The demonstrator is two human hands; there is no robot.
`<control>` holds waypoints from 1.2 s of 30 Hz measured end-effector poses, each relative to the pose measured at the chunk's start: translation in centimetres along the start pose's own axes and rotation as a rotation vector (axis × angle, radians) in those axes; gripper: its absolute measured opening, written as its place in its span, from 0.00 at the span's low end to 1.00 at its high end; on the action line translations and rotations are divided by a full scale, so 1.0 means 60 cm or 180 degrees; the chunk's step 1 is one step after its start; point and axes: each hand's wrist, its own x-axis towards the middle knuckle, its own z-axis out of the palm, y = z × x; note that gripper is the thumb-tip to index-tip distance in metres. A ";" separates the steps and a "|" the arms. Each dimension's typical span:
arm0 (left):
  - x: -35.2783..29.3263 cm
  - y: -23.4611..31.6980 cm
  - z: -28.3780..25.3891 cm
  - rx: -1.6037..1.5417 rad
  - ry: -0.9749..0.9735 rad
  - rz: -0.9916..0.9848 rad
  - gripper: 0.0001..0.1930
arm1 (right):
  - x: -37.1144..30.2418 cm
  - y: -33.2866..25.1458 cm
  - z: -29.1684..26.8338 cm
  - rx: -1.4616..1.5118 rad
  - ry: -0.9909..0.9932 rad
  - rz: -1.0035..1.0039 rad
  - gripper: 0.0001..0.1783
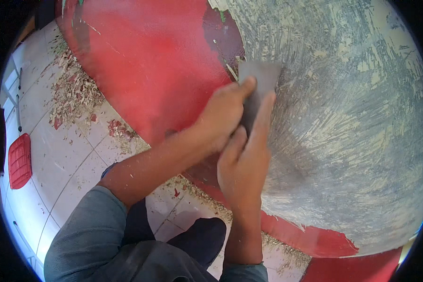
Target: Scrape old red and green paint off a wall using a metal putty knife.
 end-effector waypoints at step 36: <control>-0.021 -0.019 0.026 -0.0285 -0.0127 -0.0234 0.18 | -0.005 0.003 -0.034 0.0027 -0.0225 0.0159 0.33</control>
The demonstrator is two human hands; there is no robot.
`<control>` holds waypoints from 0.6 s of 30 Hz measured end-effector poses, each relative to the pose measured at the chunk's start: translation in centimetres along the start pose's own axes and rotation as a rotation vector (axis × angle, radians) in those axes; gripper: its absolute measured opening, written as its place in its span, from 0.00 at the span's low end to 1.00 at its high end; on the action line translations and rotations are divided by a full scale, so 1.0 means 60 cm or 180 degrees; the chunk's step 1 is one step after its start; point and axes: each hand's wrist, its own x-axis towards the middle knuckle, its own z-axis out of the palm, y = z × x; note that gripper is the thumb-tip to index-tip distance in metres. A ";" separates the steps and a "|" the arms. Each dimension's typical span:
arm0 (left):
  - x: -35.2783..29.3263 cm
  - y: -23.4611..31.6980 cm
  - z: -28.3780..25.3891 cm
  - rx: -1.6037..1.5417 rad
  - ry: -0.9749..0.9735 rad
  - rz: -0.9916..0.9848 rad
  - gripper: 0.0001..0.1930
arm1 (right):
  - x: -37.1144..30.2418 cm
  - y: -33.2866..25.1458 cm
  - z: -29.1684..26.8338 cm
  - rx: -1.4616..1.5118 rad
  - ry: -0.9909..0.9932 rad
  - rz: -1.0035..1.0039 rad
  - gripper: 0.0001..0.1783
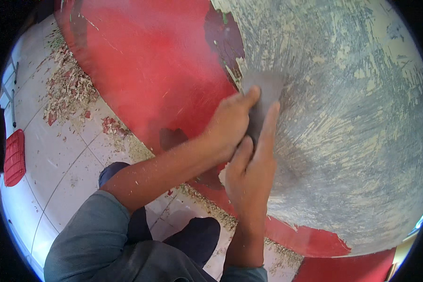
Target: Scrape old red and green paint off a wall using a metal putty knife.
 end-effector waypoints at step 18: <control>0.015 0.015 -0.025 -0.0218 -0.0220 -0.0114 0.19 | 0.005 -0.016 0.032 0.0148 0.0130 -0.0026 0.33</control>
